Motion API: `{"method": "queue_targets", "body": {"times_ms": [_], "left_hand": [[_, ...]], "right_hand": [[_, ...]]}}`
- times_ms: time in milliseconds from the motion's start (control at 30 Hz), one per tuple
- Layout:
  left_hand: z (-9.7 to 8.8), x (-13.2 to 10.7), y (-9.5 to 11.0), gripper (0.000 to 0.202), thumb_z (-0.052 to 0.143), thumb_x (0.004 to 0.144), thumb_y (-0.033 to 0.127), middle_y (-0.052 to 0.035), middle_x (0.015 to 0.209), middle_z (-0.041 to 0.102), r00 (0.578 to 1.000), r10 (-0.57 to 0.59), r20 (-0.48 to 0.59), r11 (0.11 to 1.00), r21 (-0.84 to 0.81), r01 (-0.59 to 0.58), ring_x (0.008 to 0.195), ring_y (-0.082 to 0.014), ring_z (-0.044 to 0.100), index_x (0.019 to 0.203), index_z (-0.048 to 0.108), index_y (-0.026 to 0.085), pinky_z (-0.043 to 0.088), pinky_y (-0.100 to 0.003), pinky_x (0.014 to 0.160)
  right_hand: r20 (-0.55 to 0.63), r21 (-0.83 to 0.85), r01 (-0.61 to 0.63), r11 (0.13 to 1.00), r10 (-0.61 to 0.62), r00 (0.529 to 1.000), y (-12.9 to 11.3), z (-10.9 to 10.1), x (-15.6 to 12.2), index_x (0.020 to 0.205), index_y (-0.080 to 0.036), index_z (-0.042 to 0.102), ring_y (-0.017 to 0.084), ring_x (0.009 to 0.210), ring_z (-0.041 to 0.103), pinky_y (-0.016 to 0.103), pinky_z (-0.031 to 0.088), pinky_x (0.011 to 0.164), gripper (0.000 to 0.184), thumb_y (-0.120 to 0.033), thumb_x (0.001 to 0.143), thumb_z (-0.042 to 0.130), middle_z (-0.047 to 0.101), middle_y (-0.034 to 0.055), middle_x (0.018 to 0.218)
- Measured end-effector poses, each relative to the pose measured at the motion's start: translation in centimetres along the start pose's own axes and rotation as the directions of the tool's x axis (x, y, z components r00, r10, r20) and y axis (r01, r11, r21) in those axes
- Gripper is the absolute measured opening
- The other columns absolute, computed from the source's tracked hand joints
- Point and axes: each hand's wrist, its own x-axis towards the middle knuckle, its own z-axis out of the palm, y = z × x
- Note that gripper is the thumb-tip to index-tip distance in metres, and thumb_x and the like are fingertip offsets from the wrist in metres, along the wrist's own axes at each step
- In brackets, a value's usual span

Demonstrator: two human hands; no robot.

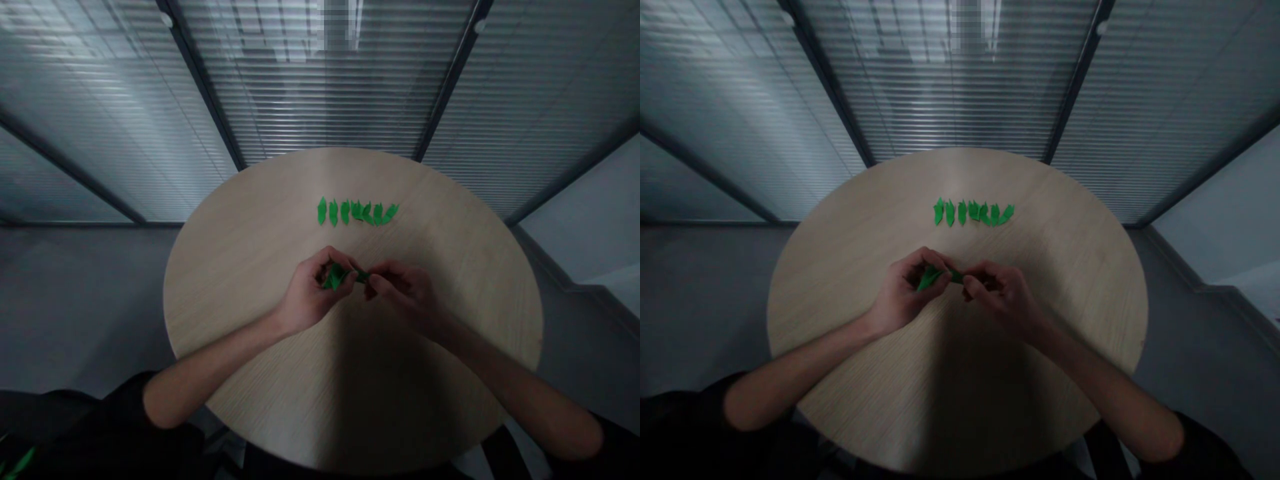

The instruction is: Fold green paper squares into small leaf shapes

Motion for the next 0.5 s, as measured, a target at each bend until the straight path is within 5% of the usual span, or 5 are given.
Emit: {"method": "queue_targets", "body": {"times_ms": [500], "left_hand": [[0.04, -0.08, -0.13, 0.012, 0.073, 0.092, 0.020, -0.0073, 0.098, 0.076, 0.997, 0.060, 0.051, 0.997, -0.044, -0.058, 0.081, -0.0144, 0.068, 0.091, 0.061, 0.018, 0.053, -0.027, 0.072]], "right_hand": [[-0.040, -0.076, 0.051, 0.996, -0.054, 0.998, -0.16, 0.26, -0.17, 0.083, -0.019, 0.074, 0.012, 0.056, 0.069, 0.021, 0.056, 0.053, 0.024, -0.038, 0.097, 0.070, 0.074, 0.0013, 0.065]]}}
